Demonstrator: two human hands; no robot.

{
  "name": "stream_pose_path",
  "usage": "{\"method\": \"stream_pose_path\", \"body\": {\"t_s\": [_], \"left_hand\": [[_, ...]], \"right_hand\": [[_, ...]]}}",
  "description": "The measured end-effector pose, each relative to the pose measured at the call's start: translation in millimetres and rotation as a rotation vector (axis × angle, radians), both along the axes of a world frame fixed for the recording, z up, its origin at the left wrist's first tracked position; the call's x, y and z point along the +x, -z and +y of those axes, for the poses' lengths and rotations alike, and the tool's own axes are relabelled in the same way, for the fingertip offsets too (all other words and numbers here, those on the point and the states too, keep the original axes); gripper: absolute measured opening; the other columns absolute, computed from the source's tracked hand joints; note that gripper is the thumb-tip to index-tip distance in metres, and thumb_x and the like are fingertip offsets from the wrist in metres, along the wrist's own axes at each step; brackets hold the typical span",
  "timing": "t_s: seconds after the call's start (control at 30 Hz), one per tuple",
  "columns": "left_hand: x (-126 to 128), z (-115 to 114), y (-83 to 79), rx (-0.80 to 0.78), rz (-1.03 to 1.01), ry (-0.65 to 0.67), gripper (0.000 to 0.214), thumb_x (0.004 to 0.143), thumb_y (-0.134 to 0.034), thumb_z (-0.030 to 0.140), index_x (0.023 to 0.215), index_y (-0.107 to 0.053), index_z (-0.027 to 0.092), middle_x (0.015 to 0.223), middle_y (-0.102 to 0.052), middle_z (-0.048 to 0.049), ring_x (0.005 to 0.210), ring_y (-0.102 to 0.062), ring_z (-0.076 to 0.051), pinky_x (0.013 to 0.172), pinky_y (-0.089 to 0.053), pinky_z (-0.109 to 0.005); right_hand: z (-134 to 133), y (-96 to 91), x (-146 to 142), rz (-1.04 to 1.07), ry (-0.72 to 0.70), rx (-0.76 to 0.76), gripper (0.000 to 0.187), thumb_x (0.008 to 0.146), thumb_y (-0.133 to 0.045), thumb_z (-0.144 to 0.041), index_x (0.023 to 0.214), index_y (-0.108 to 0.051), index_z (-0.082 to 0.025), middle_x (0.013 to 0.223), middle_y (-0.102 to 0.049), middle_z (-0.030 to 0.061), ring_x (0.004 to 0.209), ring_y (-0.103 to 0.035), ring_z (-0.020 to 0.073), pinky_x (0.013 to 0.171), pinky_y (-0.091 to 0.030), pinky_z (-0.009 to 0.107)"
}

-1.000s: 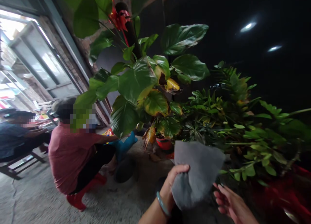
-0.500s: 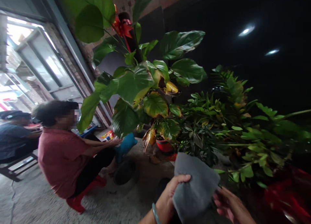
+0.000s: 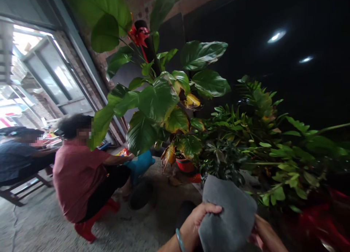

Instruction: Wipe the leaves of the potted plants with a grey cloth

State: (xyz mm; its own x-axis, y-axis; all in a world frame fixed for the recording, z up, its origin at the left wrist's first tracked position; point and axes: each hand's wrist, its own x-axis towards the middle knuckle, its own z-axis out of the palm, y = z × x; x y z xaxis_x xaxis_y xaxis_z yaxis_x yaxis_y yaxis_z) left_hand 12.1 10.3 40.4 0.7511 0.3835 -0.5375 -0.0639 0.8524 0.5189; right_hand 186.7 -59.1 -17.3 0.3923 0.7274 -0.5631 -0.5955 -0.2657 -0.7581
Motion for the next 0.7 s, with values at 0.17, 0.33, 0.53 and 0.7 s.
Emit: {"method": "stream_pose_path", "body": {"t_s": [0.17, 0.33, 0.53, 0.7], "left_hand": [[2.9, 22.9, -61.8, 0.144, -0.251, -0.267, 0.042, 0.066, -0.067, 0.035, 0.098, -0.068, 0.008, 0.077, -0.074, -0.0068, 0.086, -0.069, -0.025, 0.096, -0.043, -0.036], [42.5, 41.3, -38.7, 0.084, -0.285, -0.503, 0.032, 0.069, -0.067, 0.027, 0.095, -0.068, 0.009, 0.077, -0.073, -0.0051, 0.081, -0.069, -0.021, 0.093, -0.045, -0.032], [5.6, -3.7, 24.3, -0.107, -0.051, -0.155, 0.04, 0.07, -0.065, 0.029, 0.097, -0.067, 0.0, 0.066, -0.072, -0.0112, 0.077, -0.069, -0.026, 0.085, -0.046, -0.035], [-9.3, 13.2, -30.6, -0.017, -0.172, -0.353, 0.038, 0.067, -0.066, 0.031, 0.092, -0.069, 0.004, 0.075, -0.074, -0.0099, 0.071, -0.068, -0.021, 0.079, -0.047, -0.03]], "right_hand": [[-0.9, -5.9, 1.9, 0.056, -0.021, -0.038, 0.042, 0.043, -0.082, -0.035, 0.078, -0.066, -0.02, 0.056, -0.067, -0.0002, 0.047, -0.059, 0.0137, 0.041, -0.043, 0.022], [2.6, -10.6, -1.5, 0.067, -0.018, 0.017, 0.049, 0.043, -0.083, -0.035, 0.085, -0.065, -0.019, 0.057, -0.067, 0.0003, 0.047, -0.058, 0.0133, 0.041, -0.043, 0.022], [-4.2, -3.2, 1.4, 0.074, 0.009, 0.01, 0.039, 0.042, -0.083, -0.033, 0.068, -0.057, -0.02, 0.048, -0.06, -0.0025, 0.043, -0.055, 0.0121, 0.038, -0.04, 0.021], [-4.1, -3.4, 1.6, 0.074, -0.001, -0.01, 0.048, 0.045, -0.083, -0.036, 0.085, -0.065, -0.018, 0.058, -0.067, 0.0022, 0.048, -0.059, 0.0139, 0.042, -0.043, 0.022]]}}
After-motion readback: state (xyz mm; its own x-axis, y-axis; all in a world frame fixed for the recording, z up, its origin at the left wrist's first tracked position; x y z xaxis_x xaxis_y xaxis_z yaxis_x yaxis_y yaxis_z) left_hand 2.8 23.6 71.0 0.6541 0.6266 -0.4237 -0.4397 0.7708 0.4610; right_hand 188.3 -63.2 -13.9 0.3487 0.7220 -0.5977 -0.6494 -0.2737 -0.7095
